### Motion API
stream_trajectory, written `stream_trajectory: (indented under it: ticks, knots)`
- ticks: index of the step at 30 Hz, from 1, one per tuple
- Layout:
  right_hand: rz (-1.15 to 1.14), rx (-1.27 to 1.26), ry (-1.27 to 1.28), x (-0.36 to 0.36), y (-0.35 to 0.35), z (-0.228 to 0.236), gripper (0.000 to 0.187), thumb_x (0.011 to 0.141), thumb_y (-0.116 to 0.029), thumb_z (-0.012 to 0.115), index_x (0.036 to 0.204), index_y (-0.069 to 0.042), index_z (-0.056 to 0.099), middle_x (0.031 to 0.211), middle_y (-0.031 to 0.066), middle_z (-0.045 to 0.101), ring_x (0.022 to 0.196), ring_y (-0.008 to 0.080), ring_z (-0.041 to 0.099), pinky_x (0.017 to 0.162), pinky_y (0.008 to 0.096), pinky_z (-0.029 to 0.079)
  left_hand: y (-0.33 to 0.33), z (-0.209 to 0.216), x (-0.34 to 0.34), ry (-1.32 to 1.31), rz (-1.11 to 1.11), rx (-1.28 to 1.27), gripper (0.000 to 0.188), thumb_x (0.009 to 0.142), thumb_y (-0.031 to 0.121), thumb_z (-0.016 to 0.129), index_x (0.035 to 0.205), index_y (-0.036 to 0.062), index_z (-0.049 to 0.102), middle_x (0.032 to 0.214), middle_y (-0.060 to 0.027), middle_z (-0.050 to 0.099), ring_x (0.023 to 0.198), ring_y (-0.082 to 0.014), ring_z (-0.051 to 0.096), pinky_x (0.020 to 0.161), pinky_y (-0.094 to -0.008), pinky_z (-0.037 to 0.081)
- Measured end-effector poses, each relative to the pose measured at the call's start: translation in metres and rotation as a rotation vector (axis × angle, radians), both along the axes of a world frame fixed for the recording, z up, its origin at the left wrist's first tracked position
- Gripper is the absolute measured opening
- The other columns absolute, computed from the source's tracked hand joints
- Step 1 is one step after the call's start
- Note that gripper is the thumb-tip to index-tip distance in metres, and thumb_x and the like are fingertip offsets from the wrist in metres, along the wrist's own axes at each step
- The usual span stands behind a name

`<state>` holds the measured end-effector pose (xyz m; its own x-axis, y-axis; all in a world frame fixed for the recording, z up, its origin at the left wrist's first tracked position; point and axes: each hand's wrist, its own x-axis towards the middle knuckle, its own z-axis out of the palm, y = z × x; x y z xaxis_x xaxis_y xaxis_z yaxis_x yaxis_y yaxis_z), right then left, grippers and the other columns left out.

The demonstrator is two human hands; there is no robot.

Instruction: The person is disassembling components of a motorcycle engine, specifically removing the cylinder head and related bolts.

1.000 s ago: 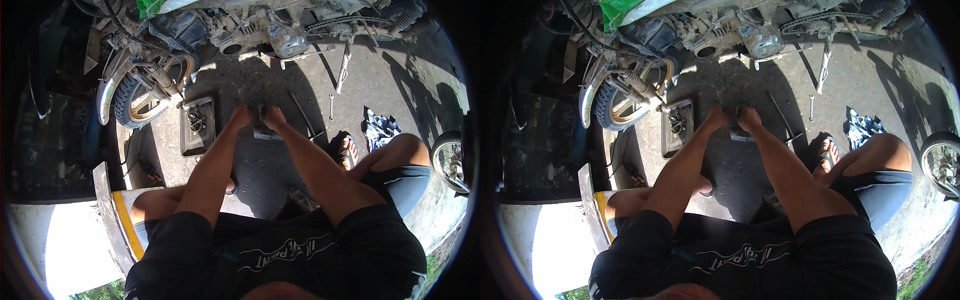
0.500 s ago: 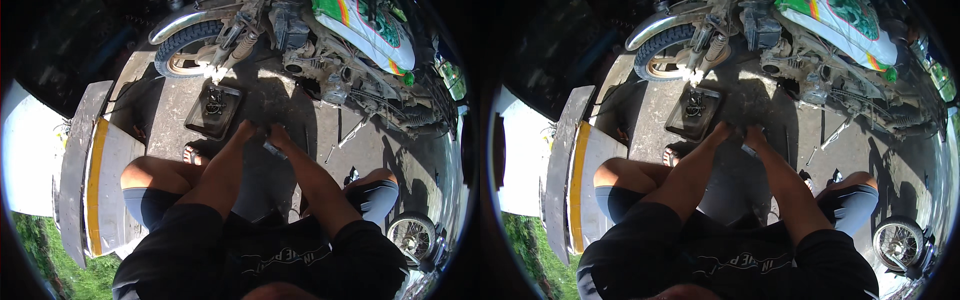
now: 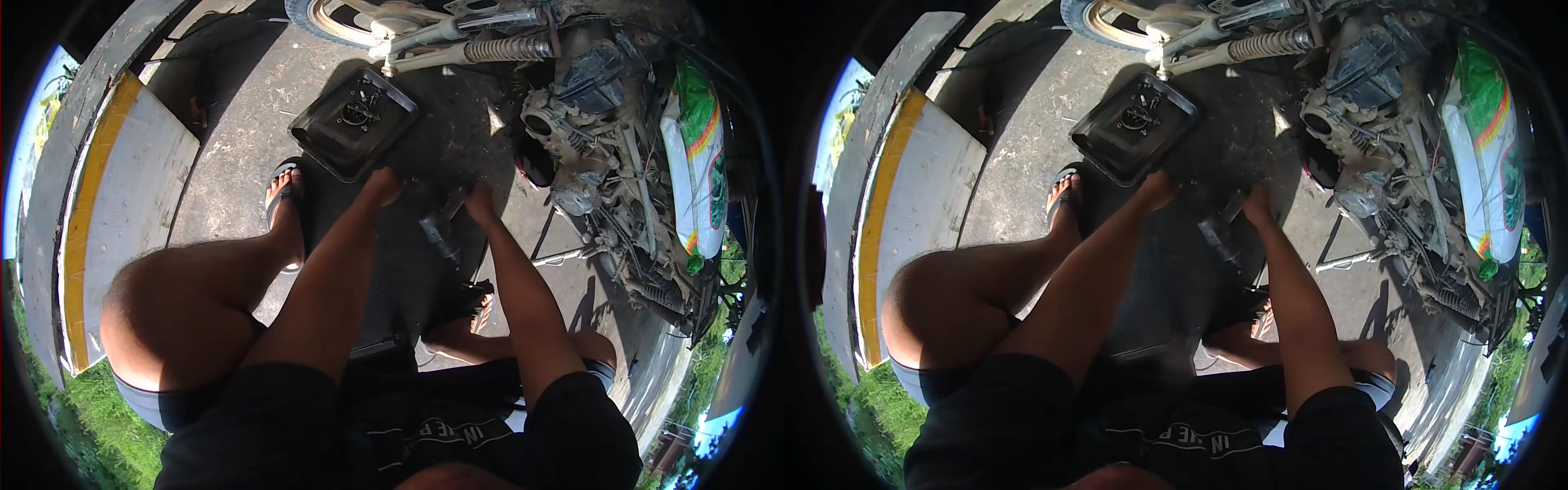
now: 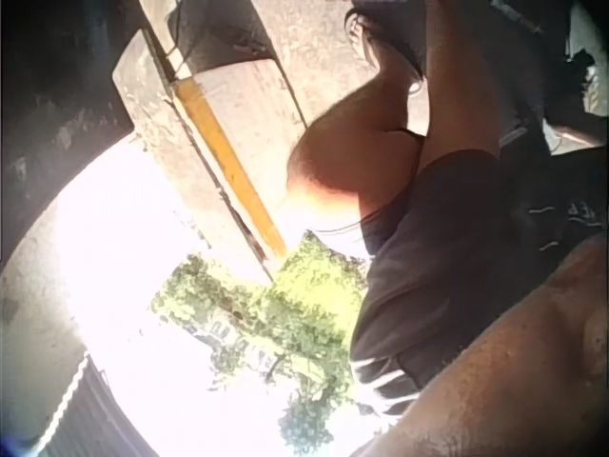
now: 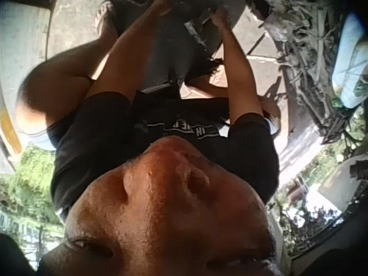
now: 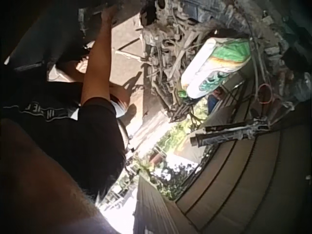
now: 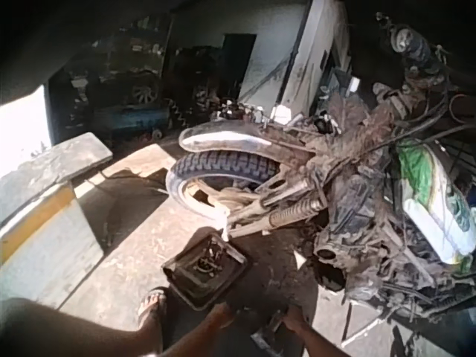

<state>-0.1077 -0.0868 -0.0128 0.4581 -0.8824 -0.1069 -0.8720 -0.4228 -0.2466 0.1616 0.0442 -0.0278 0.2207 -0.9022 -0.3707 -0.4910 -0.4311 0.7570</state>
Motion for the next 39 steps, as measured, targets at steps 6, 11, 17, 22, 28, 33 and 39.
stream_trajectory:
  ticks: [6, 11, 17, 22, 28, 33, 39]
  knots:
    - [-0.106, 0.115, -0.25, -0.01, -0.089, -0.002, 0.037, 0.085, -0.029, 0.073, 0.107, 0.001, 0.07, 0.1, 0.0257, 0.07, 0.099, 0.0419, 0.068, 0.089, 0.0485, 0.053, -0.04, -0.004, 0.025, -0.069, -0.025, 0.003, 0.039, 0.092, 0.034, 0.067, 0.108, -0.0008, 0.07, 0.108, -0.0263, 0.069, 0.105, -0.0454, 0.065, 0.09, -0.052, 0.053]
    - [-0.127, -0.099, -0.023, -0.001, -0.177, -0.025, 0.045, 0.085, -0.023, 0.071, 0.123, 0.001, 0.064, 0.12, 0.0295, 0.064, 0.112, 0.0435, 0.063, 0.094, 0.0493, 0.051, -0.073, -0.023, 0.004, -0.145, -0.075, -0.076, 0.035, 0.092, 0.032, 0.066, 0.109, 0.0023, 0.07, 0.108, -0.0238, 0.07, 0.105, -0.0434, 0.066, 0.09, -0.0511, 0.054]
    - [-0.323, -0.198, 0.069, 0.024, -0.265, -0.037, 0.049, 0.089, -0.027, 0.068, 0.129, 0.001, 0.059, 0.125, 0.0294, 0.062, 0.116, 0.0444, 0.06, 0.1, 0.05, 0.049, -0.095, -0.057, -0.032, -0.101, -0.192, -0.279, 0.031, 0.093, 0.027, 0.064, 0.119, 0.0097, 0.067, 0.128, -0.0194, 0.062, 0.122, -0.0392, 0.058, 0.1, -0.0478, 0.05]
    - [-0.551, -0.273, 0.025, 0.049, -0.315, -0.061, 0.058, 0.088, -0.039, 0.071, 0.126, 0.002, 0.058, 0.122, 0.0246, 0.064, 0.115, 0.0392, 0.063, 0.096, 0.0471, 0.052, -0.086, -0.085, -0.049, -0.21, -0.183, -0.412, 0.033, 0.092, 0.025, 0.066, 0.123, 0.0129, 0.063, 0.133, -0.0137, 0.055, 0.127, -0.0383, 0.05, 0.105, -0.0502, 0.045]
    - [-0.682, -0.292, -0.316, 0.069, -0.337, -0.07, 0.056, 0.09, -0.04, 0.068, 0.13, -0.002, 0.057, 0.129, 0.021, 0.062, 0.118, 0.0356, 0.063, 0.096, 0.0454, 0.052, -0.081, -0.087, -0.044, -0.245, -0.198, -0.419, 0.037, 0.093, 0.03, 0.065, 0.127, 0.0136, 0.06, 0.132, -0.0159, 0.051, 0.124, -0.0397, 0.049, 0.105, -0.0533, 0.043]
    - [-0.675, -0.304, -0.319, 0.068, -0.357, -0.081, 0.054, 0.09, -0.041, 0.068, 0.127, -0.003, 0.059, 0.127, 0.0199, 0.064, 0.116, 0.035, 0.064, 0.094, 0.0451, 0.053, -0.079, -0.081, -0.044, -0.24, -0.281, -0.402, 0.04, 0.094, 0.034, 0.064, 0.127, 0.0122, 0.06, 0.13, -0.015, 0.051, 0.124, -0.0376, 0.048, 0.104, -0.0519, 0.042]
    - [-0.653, -0.332, -0.312, 0.064, -0.387, -0.095, 0.051, 0.091, -0.042, 0.067, 0.124, -0.004, 0.062, 0.125, 0.0186, 0.065, 0.113, 0.0343, 0.065, 0.092, 0.0448, 0.054, -0.074, -0.078, -0.043, -0.286, -0.309, -0.447, 0.039, 0.096, 0.037, 0.06, 0.127, 0.0135, 0.06, 0.131, -0.0158, 0.05, 0.126, -0.0374, 0.048, 0.108, -0.0542, 0.041]
